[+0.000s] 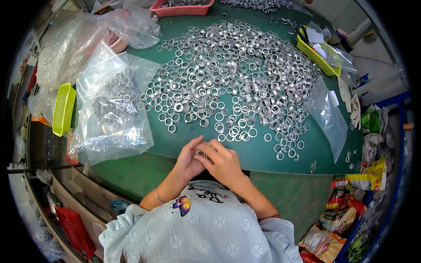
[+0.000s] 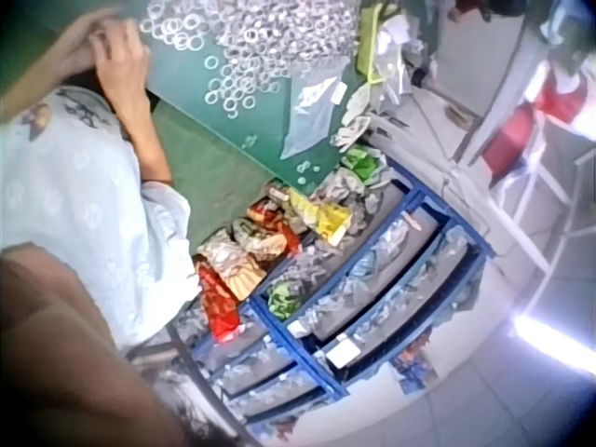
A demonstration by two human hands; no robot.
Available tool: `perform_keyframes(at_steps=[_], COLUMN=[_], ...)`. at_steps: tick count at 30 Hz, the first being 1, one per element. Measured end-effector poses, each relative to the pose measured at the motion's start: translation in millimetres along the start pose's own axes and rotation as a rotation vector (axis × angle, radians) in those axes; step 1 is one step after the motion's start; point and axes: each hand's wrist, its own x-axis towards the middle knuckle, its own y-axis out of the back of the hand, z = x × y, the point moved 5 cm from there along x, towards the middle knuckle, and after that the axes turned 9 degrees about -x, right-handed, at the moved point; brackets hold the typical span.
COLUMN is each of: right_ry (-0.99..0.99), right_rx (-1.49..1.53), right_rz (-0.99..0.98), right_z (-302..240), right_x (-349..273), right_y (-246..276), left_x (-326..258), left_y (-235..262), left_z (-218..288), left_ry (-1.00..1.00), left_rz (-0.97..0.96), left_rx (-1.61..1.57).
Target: The person picks up small metal rings from a pile on a green table and places them into plastic bags.
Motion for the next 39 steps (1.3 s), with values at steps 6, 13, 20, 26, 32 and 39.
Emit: perform_keyframes(at_steps=[6,13,20,26,32,39], right_ry=[0.17,0.294,-0.08,-0.26,0.024,-0.304], right_rx=[-0.156,0.007,-0.372,-0.126,-0.321,0.193], right_rz=[0.189,0.345,0.211,0.162,0.186,-0.044], right_z=[-5.1,3.3,110.5,121.2,108.3,64.5], right_x=[12.0,43.3,108.2,106.8,113.3,87.9], right_y=[-13.5,-8.1,-13.8,-6.7,-17.1,-1.5], left_x=[6.7,5.6,2.4,-5.3,-4.3,-4.1], left_y=[-28.5,-14.7,-2.3,-9.8,-2.4,-27.1], left_z=[-5.7,15.7,21.3,31.0,30.7,34.4], left_ry=[-0.048,-0.139,-0.127,-0.175,-0.075,-0.199], left_rz=[0.018,-0.012,0.123,0.123,0.127,0.066], left_rx=[-0.019,-0.096,0.0,0.044,0.088,0.133])
